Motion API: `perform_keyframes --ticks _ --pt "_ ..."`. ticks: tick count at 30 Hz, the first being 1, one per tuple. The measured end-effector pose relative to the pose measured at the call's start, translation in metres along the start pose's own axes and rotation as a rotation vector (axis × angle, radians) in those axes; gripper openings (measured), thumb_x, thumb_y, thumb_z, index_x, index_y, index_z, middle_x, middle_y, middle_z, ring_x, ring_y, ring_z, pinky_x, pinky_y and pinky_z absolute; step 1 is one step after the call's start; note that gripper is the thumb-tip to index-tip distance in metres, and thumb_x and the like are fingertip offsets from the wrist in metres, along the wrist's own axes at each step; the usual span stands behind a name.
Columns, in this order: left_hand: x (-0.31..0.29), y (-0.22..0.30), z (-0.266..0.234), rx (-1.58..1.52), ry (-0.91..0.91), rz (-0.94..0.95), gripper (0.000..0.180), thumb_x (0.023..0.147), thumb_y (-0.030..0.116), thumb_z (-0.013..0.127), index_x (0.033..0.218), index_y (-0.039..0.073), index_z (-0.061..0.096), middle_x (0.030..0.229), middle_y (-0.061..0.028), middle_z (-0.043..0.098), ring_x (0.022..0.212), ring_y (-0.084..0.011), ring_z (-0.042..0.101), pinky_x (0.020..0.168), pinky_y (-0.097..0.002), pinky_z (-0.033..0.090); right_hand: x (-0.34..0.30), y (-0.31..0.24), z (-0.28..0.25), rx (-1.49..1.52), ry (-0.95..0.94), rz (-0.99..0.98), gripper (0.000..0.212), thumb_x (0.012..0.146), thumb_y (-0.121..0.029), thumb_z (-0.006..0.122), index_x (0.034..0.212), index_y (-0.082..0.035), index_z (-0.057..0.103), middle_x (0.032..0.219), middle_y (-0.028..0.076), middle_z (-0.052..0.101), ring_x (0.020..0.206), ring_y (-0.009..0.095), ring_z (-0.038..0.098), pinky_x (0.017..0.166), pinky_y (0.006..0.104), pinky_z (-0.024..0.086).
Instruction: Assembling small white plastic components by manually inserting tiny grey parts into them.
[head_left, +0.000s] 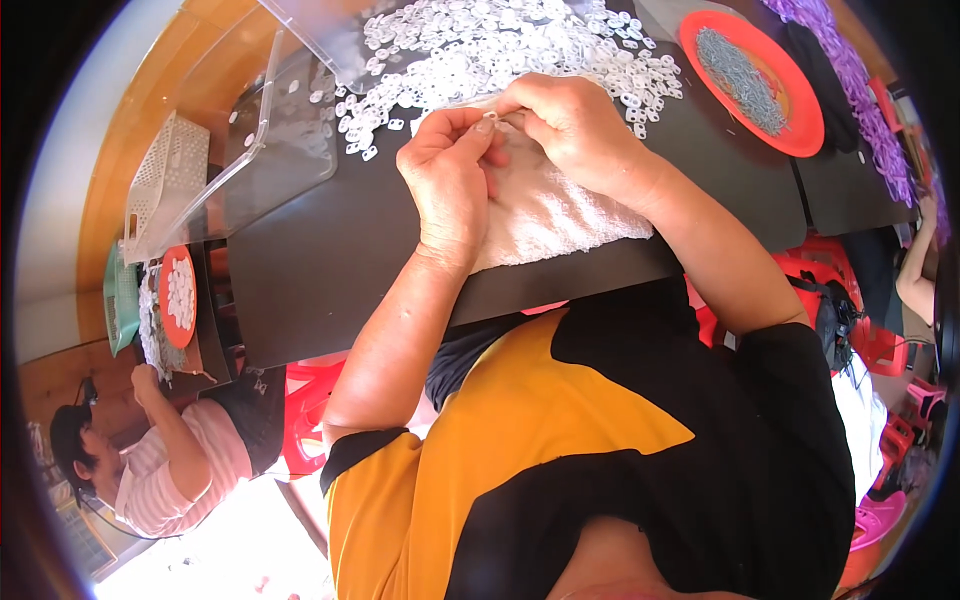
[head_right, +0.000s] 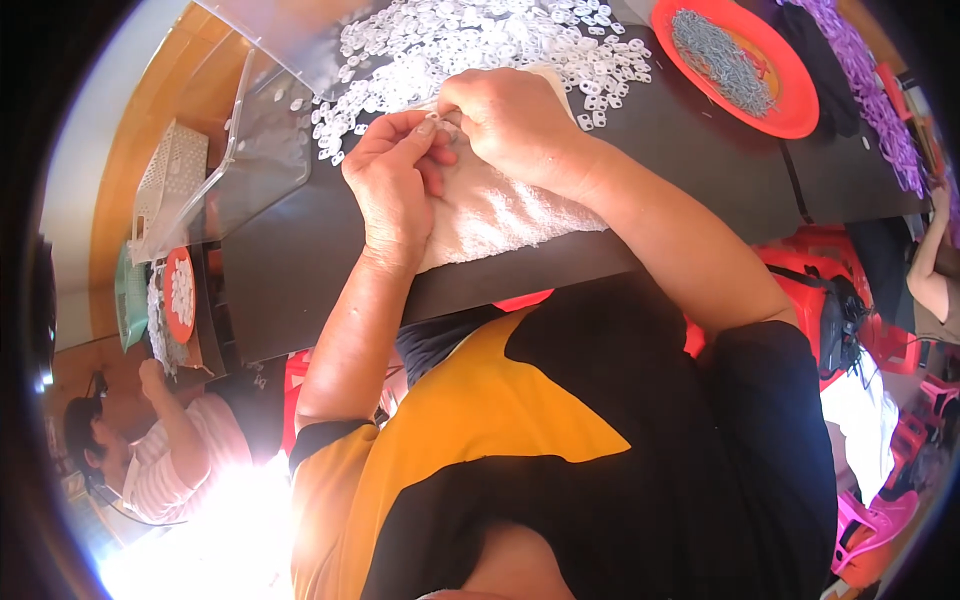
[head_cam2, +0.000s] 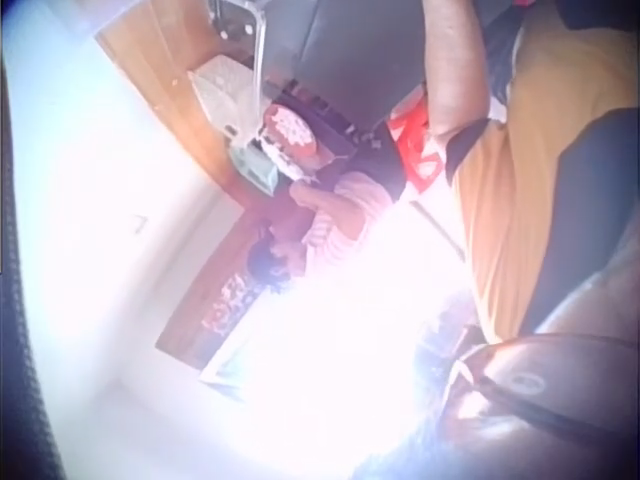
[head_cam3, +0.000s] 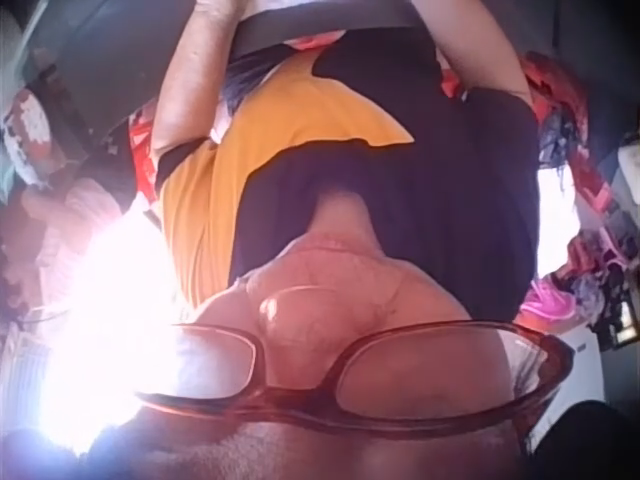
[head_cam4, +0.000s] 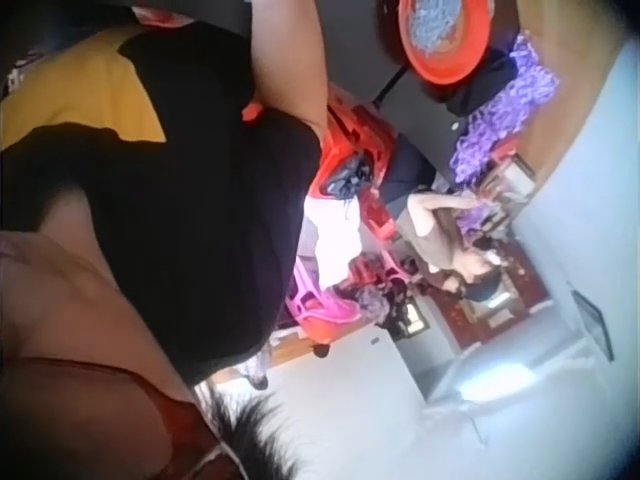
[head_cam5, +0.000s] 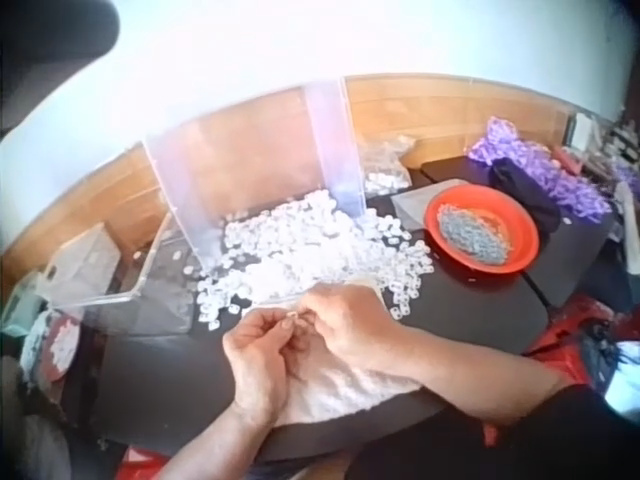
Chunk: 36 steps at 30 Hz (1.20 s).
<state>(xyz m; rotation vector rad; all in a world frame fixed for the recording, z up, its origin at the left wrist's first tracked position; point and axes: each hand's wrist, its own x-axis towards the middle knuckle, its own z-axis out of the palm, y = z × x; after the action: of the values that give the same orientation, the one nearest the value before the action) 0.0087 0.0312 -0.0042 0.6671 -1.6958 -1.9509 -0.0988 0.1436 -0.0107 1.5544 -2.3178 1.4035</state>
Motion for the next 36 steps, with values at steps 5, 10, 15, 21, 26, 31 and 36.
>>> perform_keyframes --ticks 5,10,15,21,26,31,36 --pt "-0.001 0.004 0.002 0.003 -0.015 0.000 0.008 0.090 0.005 0.062 0.088 -0.003 0.062 0.071 -0.0058 0.063 0.053 -0.0075 0.052 0.043 -0.0215 0.037 0.001 0.000 -0.003 -0.033 0.017 -0.015 0.011 0.082 -0.011 0.059 0.089 -0.006 0.066 0.081 0.011 0.068 0.079 0.032 0.066 0.067 0.0424 0.050" --pt "0.002 0.001 -0.001 0.040 -0.044 -0.012 0.009 0.090 0.005 0.062 0.088 -0.003 0.062 0.071 -0.0058 0.063 0.052 -0.0074 0.051 0.043 -0.0217 0.037 0.002 -0.001 -0.004 -0.021 0.032 0.009 0.009 0.082 -0.010 0.060 0.088 -0.007 0.066 0.079 0.012 0.068 0.077 0.033 0.066 0.065 0.0437 0.050" --pt "0.001 0.005 0.001 -0.037 -0.075 -0.037 0.010 0.090 0.008 0.063 0.088 -0.002 0.063 0.069 -0.0061 0.062 0.049 -0.0077 0.048 0.044 -0.0213 0.036 0.004 -0.002 -0.007 -0.022 0.042 -0.037 0.011 0.082 -0.007 0.057 0.089 -0.007 0.066 0.079 0.011 0.068 0.075 0.033 0.066 0.065 0.0435 0.050" --pt "0.007 0.007 -0.007 -0.212 -0.095 -0.062 0.009 0.085 0.004 0.064 0.088 -0.005 0.062 0.072 -0.0099 0.063 0.052 -0.0124 0.055 0.043 -0.0228 0.038 0.007 -0.003 -0.018 0.099 -0.023 -0.009 0.010 0.090 -0.006 0.060 0.097 -0.001 0.065 0.082 0.008 0.068 0.077 0.015 0.065 0.071 0.0280 0.049" --pt "0.012 0.005 -0.009 -0.305 -0.099 -0.097 0.009 0.083 0.002 0.065 0.087 -0.005 0.063 0.072 -0.0122 0.064 0.053 -0.0162 0.058 0.041 -0.0238 0.038 0.011 -0.009 -0.038 0.043 0.138 -0.077 0.011 0.086 -0.011 0.058 0.091 -0.009 0.068 0.074 0.011 0.066 0.067 0.028 0.065 0.064 0.0380 0.049" --pt "0.009 0.006 -0.012 -0.306 -0.118 -0.096 0.007 0.082 0.002 0.064 0.085 -0.005 0.063 0.072 -0.0127 0.064 0.054 -0.0171 0.060 0.042 -0.0237 0.039 0.011 -0.015 -0.061 -0.196 0.030 -0.008 0.011 0.081 -0.010 0.059 0.088 -0.008 0.068 0.074 0.012 0.066 0.070 0.031 0.065 0.064 0.0423 0.049" --pt "0.007 0.010 -0.009 -0.277 -0.114 -0.093 0.007 0.082 0.001 0.064 0.084 -0.005 0.063 0.074 -0.0134 0.065 0.055 -0.0173 0.061 0.044 -0.0236 0.041 0.005 0.008 -0.064 -0.528 -0.152 0.015 0.011 0.080 -0.010 0.058 0.083 -0.006 0.067 0.075 0.015 0.065 0.076 0.034 0.065 0.066 0.0452 0.049"
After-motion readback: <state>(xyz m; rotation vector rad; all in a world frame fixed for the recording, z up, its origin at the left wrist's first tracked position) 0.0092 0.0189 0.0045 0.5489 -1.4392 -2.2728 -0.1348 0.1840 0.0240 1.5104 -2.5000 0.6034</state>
